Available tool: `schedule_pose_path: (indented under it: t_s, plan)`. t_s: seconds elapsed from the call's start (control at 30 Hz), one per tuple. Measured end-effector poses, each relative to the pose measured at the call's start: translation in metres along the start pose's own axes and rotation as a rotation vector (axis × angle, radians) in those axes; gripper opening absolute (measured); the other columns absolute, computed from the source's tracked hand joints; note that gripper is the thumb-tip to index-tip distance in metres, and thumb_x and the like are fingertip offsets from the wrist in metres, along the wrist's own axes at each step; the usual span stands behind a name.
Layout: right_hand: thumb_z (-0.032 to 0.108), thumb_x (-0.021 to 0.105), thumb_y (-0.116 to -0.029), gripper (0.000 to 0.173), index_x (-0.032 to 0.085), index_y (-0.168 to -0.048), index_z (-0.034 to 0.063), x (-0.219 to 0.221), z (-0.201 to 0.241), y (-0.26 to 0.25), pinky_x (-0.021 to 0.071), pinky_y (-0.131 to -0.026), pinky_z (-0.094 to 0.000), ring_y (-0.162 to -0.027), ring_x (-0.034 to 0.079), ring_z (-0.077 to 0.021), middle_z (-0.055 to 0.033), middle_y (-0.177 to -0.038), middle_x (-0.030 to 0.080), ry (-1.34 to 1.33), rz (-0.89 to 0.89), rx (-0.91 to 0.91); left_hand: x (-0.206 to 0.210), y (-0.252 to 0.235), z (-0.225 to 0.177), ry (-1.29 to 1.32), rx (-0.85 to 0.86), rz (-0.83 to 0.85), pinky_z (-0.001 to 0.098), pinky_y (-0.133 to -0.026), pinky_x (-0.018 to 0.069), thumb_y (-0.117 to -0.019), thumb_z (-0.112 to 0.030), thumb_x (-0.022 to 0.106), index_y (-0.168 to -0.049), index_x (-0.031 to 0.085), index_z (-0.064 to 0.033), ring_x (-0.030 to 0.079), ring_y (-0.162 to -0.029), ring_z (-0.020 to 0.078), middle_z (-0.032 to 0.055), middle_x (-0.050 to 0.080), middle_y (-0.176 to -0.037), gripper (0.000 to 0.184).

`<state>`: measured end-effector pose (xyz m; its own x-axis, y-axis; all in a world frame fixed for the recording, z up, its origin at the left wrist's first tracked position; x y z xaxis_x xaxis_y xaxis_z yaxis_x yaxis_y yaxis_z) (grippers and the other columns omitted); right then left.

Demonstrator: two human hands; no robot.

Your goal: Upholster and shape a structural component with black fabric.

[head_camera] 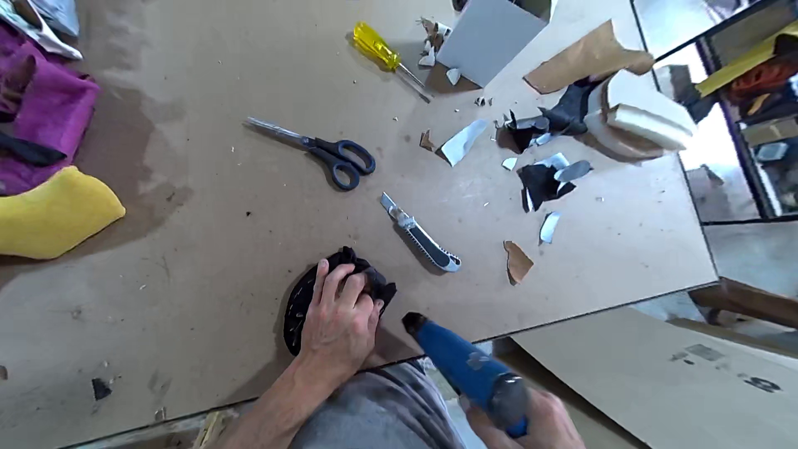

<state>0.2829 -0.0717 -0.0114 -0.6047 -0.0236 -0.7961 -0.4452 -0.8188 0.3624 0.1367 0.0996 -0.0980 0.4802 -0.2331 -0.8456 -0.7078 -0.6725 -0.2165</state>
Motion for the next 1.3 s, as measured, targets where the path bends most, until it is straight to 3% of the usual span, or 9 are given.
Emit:
schedule_pose_path:
  t_s: [0.1, 0.17, 0.27, 0.43, 0.57, 0.93, 1.13, 1.23, 1.3]
  plan:
    - [0.031, 0.075, -0.0818, 0.031, 0.073, -0.095, 0.0034, -0.007, -0.024, 0.023, 0.0583, -0.063, -0.0435, -0.069, 0.072, -0.0162, -0.0084, -0.077, 0.073, -0.086, -0.037, 0.046, -0.008, 0.001, 0.006, 0.197, -0.017, 0.133, 0.0588, -0.127, 0.0196, -0.1084, -0.039, 0.038, -0.08, 0.069, -0.011, 0.045, -0.144, 0.0289, 0.0081, 0.067, -0.123, 0.05]
    - [0.031, 0.075, -0.0821, 0.029, 0.073, -0.093, 0.0044, -0.005, -0.03, 0.028, 0.0576, -0.062, -0.0451, -0.068, 0.071, -0.0169, -0.0082, -0.075, 0.073, -0.114, -0.055, 0.082, -0.013, 0.001, 0.008, 0.263, 0.015, 0.237, 0.06, -0.128, 0.0154, -0.107, -0.051, 0.032, -0.087, 0.071, -0.0131, 0.038, -0.149, 0.0272, 0.0074, 0.064, -0.132, 0.058]
    - [0.031, 0.075, -0.082, 0.027, 0.074, -0.095, 0.0071, 0.004, -0.027, 0.031, 0.057, -0.06, -0.0463, -0.066, 0.071, -0.0174, -0.0063, -0.074, 0.073, -0.122, -0.079, 0.098, -0.013, 0.009, 0.004, 0.115, 0.088, 0.258, 0.0655, -0.126, 0.0113, -0.0977, -0.065, 0.045, -0.094, 0.073, -0.017, 0.03, -0.154, 0.0292, 0.0051, 0.062, -0.138, 0.056]
    - [0.03, 0.076, -0.0814, 0.034, 0.077, -0.106, 0.0073, 0.015, -0.003, 0.033, 0.0576, -0.06, -0.0432, -0.067, 0.072, -0.0172, -0.0068, -0.077, 0.075, -0.125, -0.114, 0.051, -0.006, 0.014, -0.004, 0.058, 0.237, 0.139, 0.0772, -0.118, 0.0156, -0.1053, -0.038, 0.05, -0.087, 0.068, -0.0161, 0.036, -0.15, 0.038, 0.0089, 0.063, -0.134, 0.034]
    - [0.028, 0.078, -0.0779, 0.042, 0.076, -0.113, 0.0061, 0.019, 0.018, 0.027, 0.0582, -0.061, -0.0472, -0.07, 0.074, -0.0235, -0.0101, -0.084, 0.077, -0.055, -0.092, 0.007, -0.005, 0.014, -0.004, 0.096, 0.219, 0.116, 0.0755, -0.12, 0.0171, -0.1053, -0.029, 0.049, -0.084, 0.067, -0.0142, 0.039, -0.148, 0.036, 0.0068, 0.066, -0.131, 0.032]
    - [0.032, 0.077, -0.0811, 0.047, 0.074, -0.119, 0.0042, 0.034, 0.041, 0.011, 0.0603, -0.065, -0.0455, -0.076, 0.075, -0.0244, -0.0111, -0.091, 0.078, 0.032, 0.016, -0.066, -0.004, 0.015, -0.001, 0.094, 0.213, 0.138, 0.0728, -0.12, 0.0195, -0.1048, -0.024, 0.052, -0.088, 0.067, -0.0118, 0.04, -0.148, 0.0358, 0.0062, 0.066, -0.13, 0.025]
    - [0.03, 0.077, -0.0769, 0.039, 0.076, -0.105, 0.0036, 0.029, 0.043, 0.013, 0.0553, -0.057, -0.0533, -0.066, 0.073, -0.0309, -0.0123, -0.078, 0.075, 0.083, 0.031, 0.028, -0.004, 0.013, -0.004, 0.086, 0.195, 0.126, 0.0716, -0.118, 0.028, -0.1023, -0.023, 0.055, -0.088, 0.07, -0.0117, 0.047, -0.143, 0.0373, 0.0095, 0.068, -0.128, 0.023]
    - [0.026, 0.078, -0.0803, 0.047, 0.069, -0.118, -0.0001, -0.001, 0.005, 0.022, 0.0558, -0.061, -0.0589, -0.068, 0.072, -0.0334, -0.0139, -0.079, 0.074, 0.073, -0.058, 0.17, -0.004, 0.01, 0.0, 0.099, 0.141, 0.128, 0.0677, -0.12, 0.0276, -0.1034, -0.029, 0.049, -0.086, 0.069, -0.0134, 0.049, -0.142, 0.033, 0.0088, 0.068, -0.13, 0.03]
    - [0.022, 0.077, -0.0798, 0.061, 0.056, -0.131, -0.0029, -0.024, -0.027, 0.023, 0.0564, -0.066, -0.0588, -0.074, 0.072, -0.0326, -0.0145, -0.086, 0.073, 0.006, -0.061, 0.295, -0.007, 0.008, 0.005, 0.138, 0.098, 0.122, 0.0641, -0.122, 0.0268, -0.1013, -0.031, 0.052, -0.086, 0.069, -0.0142, 0.05, -0.141, 0.0303, 0.0077, 0.069, -0.128, 0.029]
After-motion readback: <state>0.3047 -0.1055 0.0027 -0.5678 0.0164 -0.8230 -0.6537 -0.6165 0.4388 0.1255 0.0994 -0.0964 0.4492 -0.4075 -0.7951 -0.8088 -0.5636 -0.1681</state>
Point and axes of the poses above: each hand's wrist, its own y-axis away from the middle knuckle, its own x-axis out of the palm, z = x × y, the point moved 8 cm from there along -y, towards the middle knuckle
